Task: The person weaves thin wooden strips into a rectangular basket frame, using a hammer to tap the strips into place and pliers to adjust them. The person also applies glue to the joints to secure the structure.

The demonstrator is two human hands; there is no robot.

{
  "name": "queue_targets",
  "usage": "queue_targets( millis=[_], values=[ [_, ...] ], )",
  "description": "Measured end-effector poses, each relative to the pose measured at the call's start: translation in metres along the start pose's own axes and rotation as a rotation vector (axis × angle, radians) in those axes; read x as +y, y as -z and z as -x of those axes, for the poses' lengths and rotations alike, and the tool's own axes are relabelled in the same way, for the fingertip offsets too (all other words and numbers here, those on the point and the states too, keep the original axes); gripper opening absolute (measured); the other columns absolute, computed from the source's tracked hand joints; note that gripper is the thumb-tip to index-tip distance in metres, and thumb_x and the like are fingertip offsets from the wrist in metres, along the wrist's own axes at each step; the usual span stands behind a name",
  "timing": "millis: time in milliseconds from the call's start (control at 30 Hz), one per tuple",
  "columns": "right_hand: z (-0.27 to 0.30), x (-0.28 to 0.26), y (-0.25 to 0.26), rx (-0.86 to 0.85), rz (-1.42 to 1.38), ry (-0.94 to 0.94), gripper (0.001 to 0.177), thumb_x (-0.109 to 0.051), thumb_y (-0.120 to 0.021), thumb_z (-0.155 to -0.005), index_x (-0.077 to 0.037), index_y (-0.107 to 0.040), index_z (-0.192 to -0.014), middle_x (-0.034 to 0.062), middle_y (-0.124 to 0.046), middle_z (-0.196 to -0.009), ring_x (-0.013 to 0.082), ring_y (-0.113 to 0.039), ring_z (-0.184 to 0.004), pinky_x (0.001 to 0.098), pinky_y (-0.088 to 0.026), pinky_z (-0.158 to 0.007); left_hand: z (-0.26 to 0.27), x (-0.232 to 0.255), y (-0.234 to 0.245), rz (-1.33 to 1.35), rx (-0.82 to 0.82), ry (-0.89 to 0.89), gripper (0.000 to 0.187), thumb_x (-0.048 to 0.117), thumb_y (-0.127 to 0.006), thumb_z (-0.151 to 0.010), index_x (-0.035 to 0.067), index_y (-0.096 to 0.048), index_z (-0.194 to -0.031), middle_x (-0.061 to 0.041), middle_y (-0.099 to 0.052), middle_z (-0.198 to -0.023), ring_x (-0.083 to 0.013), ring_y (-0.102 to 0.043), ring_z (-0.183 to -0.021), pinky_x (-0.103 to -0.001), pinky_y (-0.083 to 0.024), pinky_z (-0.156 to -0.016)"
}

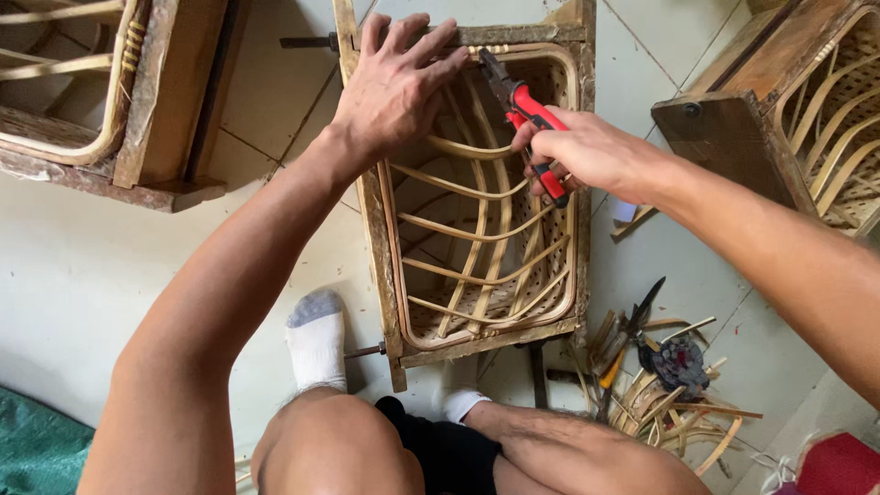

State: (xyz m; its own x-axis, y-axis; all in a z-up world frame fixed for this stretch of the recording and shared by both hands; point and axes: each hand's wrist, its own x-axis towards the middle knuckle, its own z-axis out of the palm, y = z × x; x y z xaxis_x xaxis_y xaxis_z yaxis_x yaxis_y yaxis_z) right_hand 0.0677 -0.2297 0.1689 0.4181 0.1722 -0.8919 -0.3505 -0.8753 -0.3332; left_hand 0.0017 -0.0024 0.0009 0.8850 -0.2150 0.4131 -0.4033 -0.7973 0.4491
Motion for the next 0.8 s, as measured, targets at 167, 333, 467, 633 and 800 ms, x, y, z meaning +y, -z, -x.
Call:
queue_targets(
  millis=[167,333,467,633,800],
  values=[
    [-0.001,0.01,-0.001,0.006,0.032,0.074,0.038,-0.017,-0.047,-0.089,-0.005,-0.058,-0.123,0.0054,-0.06,-0.107,0.0207,-0.071,-0.087,0.0373,-0.057,-0.077,0.003,-0.002,0.0,-0.003,0.004,-0.011,0.051,0.017,-0.07,-0.091,0.009,-0.067,-0.141,-0.012,-0.054,-0.154,-0.0331,-0.046,-0.136,-0.055,-0.029,-0.114],
    [0.004,0.002,0.009,-0.015,0.087,0.0,0.052,-0.02,-0.051,-0.085,-0.018,-0.057,-0.137,0.0004,-0.063,-0.107,0.0129,-0.069,-0.092,0.0329,-0.051,-0.078,0.003,-0.004,-0.002,0.022,-0.009,0.003,0.055,0.012,-0.069,-0.088,0.012,-0.068,-0.144,-0.011,-0.055,-0.155,-0.0316,-0.046,-0.138,-0.053,-0.029,-0.116],
    [0.002,-0.001,0.01,0.03,0.338,0.035,0.054,-0.021,-0.053,-0.087,-0.016,-0.059,-0.14,0.0083,-0.068,-0.09,0.0164,-0.064,-0.088,0.0311,-0.047,-0.083,0.007,-0.004,-0.004,0.034,0.044,0.004,0.045,0.016,-0.072,-0.095,0.013,-0.068,-0.14,-0.008,-0.054,-0.155,-0.0305,-0.044,-0.143,-0.053,-0.027,-0.121],
    [0.004,0.0,0.017,0.009,0.342,0.035,0.057,-0.025,-0.055,-0.084,-0.019,-0.062,-0.14,0.008,-0.065,-0.088,0.0174,-0.059,-0.084,0.0334,-0.044,-0.078,0.003,-0.003,-0.001,0.043,0.004,0.025,0.047,0.019,-0.075,-0.093,0.011,-0.068,-0.138,-0.009,-0.056,-0.153,-0.0312,-0.044,-0.142,-0.055,-0.027,-0.118],
    [0.001,-0.005,0.018,-0.089,0.221,0.071,0.058,-0.028,-0.058,-0.086,-0.019,-0.059,-0.143,-0.0017,-0.066,-0.104,0.013,-0.065,-0.094,0.0331,-0.05,-0.082,0.006,-0.003,0.001,0.015,0.012,0.022,0.046,0.018,-0.073,-0.094,0.013,-0.068,-0.139,-0.008,-0.055,-0.154,-0.0308,-0.042,-0.144,-0.055,-0.026,-0.119]
  ],
)
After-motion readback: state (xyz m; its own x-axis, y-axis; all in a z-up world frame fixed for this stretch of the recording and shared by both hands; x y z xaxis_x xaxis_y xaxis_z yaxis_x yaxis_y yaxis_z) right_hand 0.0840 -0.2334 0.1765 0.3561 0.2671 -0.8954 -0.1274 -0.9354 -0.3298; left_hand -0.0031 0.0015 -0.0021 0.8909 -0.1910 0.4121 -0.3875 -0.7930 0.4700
